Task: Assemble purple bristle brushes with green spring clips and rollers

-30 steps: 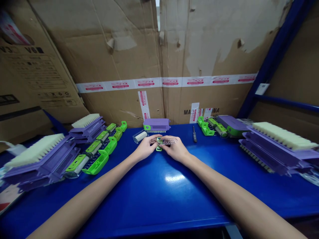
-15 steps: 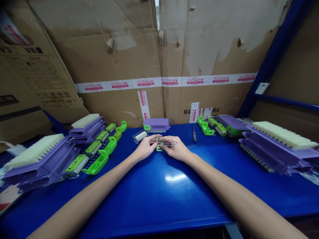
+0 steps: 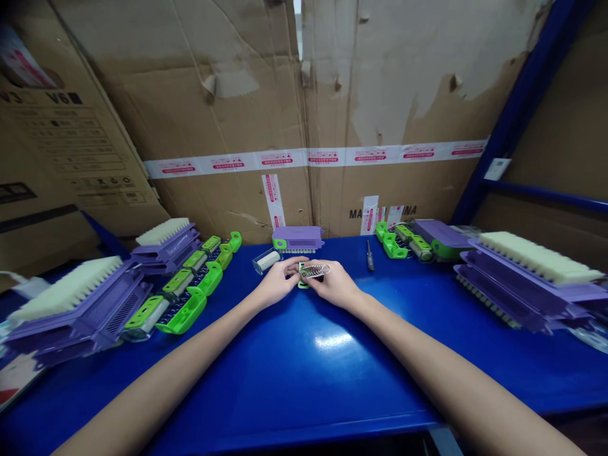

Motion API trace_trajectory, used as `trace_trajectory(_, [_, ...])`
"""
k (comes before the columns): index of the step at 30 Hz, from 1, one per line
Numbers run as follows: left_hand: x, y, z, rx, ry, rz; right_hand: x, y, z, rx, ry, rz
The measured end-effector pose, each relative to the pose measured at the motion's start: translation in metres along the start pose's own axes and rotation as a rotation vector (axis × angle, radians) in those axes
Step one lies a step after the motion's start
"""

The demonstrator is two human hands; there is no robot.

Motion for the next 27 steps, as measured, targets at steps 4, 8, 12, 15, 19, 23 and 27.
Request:
trace_trajectory(4, [-0.0008,-0.0002,-0.0008,-0.013,0.016,0.011,0.0048,-0.0009,-0.0023,0.042,-0.023,-0.035])
trace_trajectory(8, [-0.0003,-0.0004,-0.0005,-0.004,0.013,0.000,0.0037,-0.0012,-0.0036,0.018,-0.004,-0.027])
trace_trajectory(12, [-0.0002,-0.0003,-0.0003,0.019,0.017,0.004,-0.0002,-0.0011,-0.0004,-0.001,0.018,0.012])
trace_trajectory(15, [-0.0007,-0.0002,0.0005,0.041,0.036,0.006,-0.0003,-0.0006,0.0014,0.001,0.010,0.028])
trace_trajectory(19, [-0.0030,-0.0001,0.0008,0.039,0.038,0.015,0.0037,0.0001,0.0011,0.040,-0.035,0.028])
trace_trajectory(23, [-0.0032,0.0000,0.0000,0.020,0.039,0.019,0.0065,-0.0007,-0.0006,0.082,-0.031,0.001])
trace_trajectory(27, [-0.0017,0.0002,-0.0008,0.013,0.056,0.017,0.0050,-0.0014,-0.0016,0.050,-0.035,-0.016])
Point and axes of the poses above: each hand's wrist, its own y-axis towards the middle knuckle, its own z-axis out of the palm, x = y × z, the point moved 7 cm from there along y, towards the middle knuckle, and after that the axes turned 11 degrees about z, right-handed, at the moved point
